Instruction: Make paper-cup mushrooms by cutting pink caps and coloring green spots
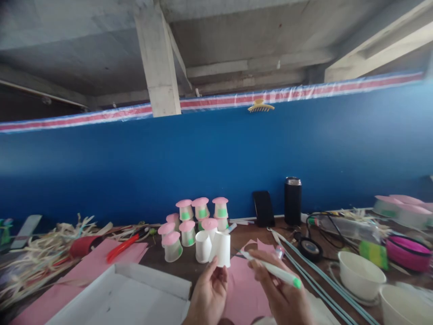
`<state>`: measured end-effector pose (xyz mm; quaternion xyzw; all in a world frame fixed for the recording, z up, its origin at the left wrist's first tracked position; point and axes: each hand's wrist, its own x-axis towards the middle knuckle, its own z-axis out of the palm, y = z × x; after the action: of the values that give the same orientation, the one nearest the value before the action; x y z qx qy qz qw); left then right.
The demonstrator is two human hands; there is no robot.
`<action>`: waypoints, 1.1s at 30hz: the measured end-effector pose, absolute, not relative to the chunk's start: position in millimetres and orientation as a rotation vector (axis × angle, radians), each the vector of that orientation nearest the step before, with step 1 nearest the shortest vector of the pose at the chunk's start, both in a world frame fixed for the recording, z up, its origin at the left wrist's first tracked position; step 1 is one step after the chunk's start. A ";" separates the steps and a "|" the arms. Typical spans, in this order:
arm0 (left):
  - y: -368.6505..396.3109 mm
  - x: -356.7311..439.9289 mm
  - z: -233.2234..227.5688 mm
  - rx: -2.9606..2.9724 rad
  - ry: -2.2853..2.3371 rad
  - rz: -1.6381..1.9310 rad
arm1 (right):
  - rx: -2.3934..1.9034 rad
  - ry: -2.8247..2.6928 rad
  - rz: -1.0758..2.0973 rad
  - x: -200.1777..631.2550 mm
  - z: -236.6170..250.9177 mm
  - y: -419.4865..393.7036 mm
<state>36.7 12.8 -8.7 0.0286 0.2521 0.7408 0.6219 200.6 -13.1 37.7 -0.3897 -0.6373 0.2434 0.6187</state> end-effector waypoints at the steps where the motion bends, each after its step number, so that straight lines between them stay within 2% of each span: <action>1: 12.9 35.3 -8.9 0.037 0.554 1.676 | -0.871 -1.542 0.522 198.2 49.0 -13.6; 6: 9.1 32.1 -5.8 0.034 0.498 1.600 | -0.889 -1.661 0.401 185.2 82.3 -7.4; 11: 8.0 34.8 -4.3 0.040 0.527 1.585 | -0.894 -1.473 0.466 169.8 51.7 1.5; 15: 10.8 39.3 -3.6 -0.011 0.565 1.612 | -0.842 -1.413 0.399 163.7 28.9 -1.2; 22: 5.7 47.1 3.5 -0.031 0.614 1.579 | -0.800 -1.612 0.218 180.2 22.1 -5.1; 33: 2.0 41.2 3.1 0.027 0.495 1.527 | -0.804 -1.721 0.180 177.2 17.4 -4.2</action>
<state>41.2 2.0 3.1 0.0122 0.2218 0.6840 0.6949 177.2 -4.2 17.4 -0.3438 -0.7357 0.0770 0.5785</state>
